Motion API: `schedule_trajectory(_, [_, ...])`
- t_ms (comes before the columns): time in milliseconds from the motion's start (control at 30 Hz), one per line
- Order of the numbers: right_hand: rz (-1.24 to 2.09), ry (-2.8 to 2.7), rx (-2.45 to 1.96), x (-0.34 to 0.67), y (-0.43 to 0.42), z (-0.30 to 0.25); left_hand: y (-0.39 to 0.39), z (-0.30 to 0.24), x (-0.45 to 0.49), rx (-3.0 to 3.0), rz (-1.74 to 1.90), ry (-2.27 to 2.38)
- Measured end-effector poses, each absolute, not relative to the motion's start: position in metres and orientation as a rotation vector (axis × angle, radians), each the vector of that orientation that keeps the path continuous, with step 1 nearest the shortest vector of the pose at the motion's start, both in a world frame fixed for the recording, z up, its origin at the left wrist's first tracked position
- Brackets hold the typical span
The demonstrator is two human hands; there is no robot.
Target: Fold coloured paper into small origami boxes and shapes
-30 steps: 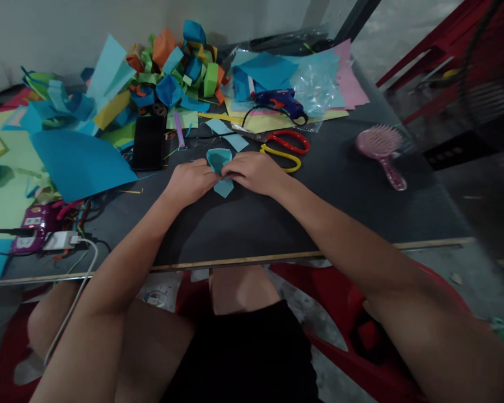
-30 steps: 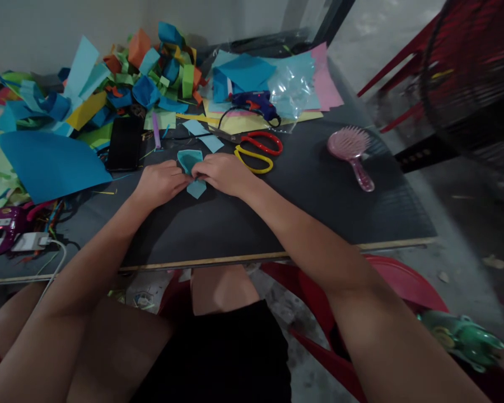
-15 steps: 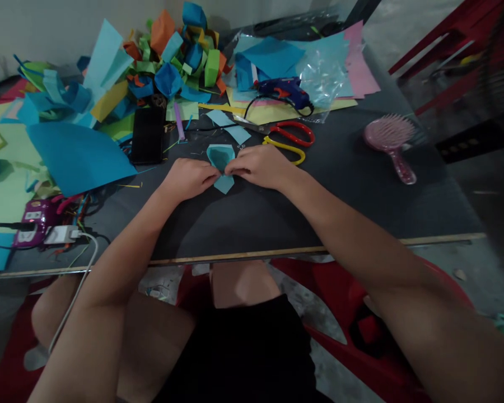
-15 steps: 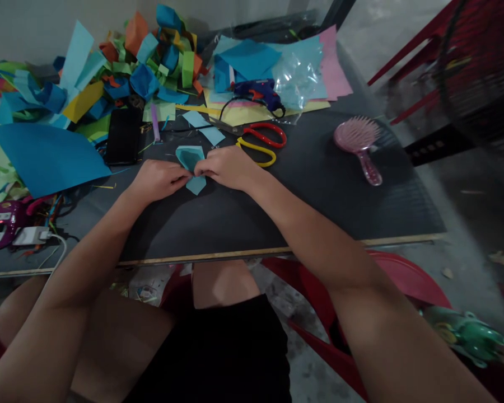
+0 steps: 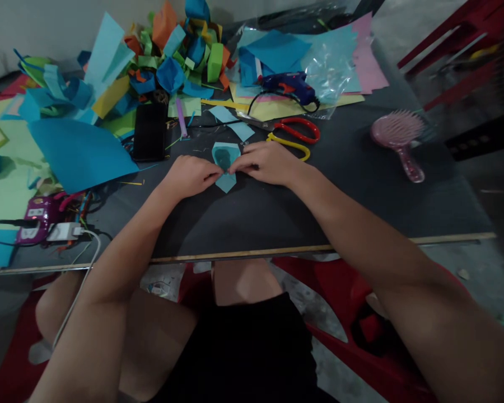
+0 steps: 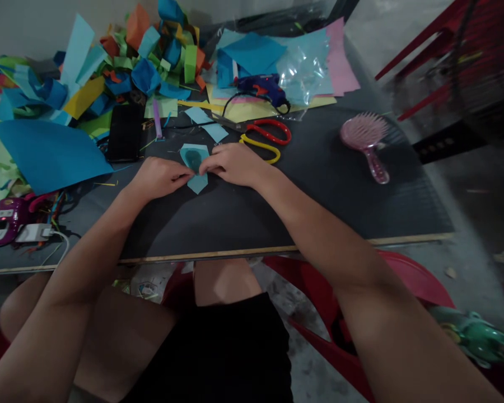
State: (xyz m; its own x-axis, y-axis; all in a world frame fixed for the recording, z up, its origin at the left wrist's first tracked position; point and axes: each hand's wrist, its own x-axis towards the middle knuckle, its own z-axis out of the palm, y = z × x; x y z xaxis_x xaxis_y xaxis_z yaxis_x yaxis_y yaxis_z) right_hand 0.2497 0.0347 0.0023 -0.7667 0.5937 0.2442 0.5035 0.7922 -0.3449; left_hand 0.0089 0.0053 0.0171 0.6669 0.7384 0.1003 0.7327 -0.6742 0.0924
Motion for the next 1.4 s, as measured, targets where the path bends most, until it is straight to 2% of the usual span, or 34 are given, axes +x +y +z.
schedule_trajectory(300, [0.368,-2.796,-0.929,0.248,0.019,0.013,0.004,0.014,0.010,2.758,0.204,1.362])
schedule_trajectory(867, [0.070,-2.939,-1.166,0.239,0.006,0.029,0.009,0.040,-0.005,2.686,-0.148,1.259])
schedule_trajectory(1100, [0.057,-2.863,-1.128,0.238,0.011,0.022,0.013,0.023,-0.006,2.728,0.077,1.249])
schedule_trajectory(1400, [0.418,-2.671,-0.976,0.243,0.016,0.012,0.012,0.006,0.000,2.617,0.467,1.207])
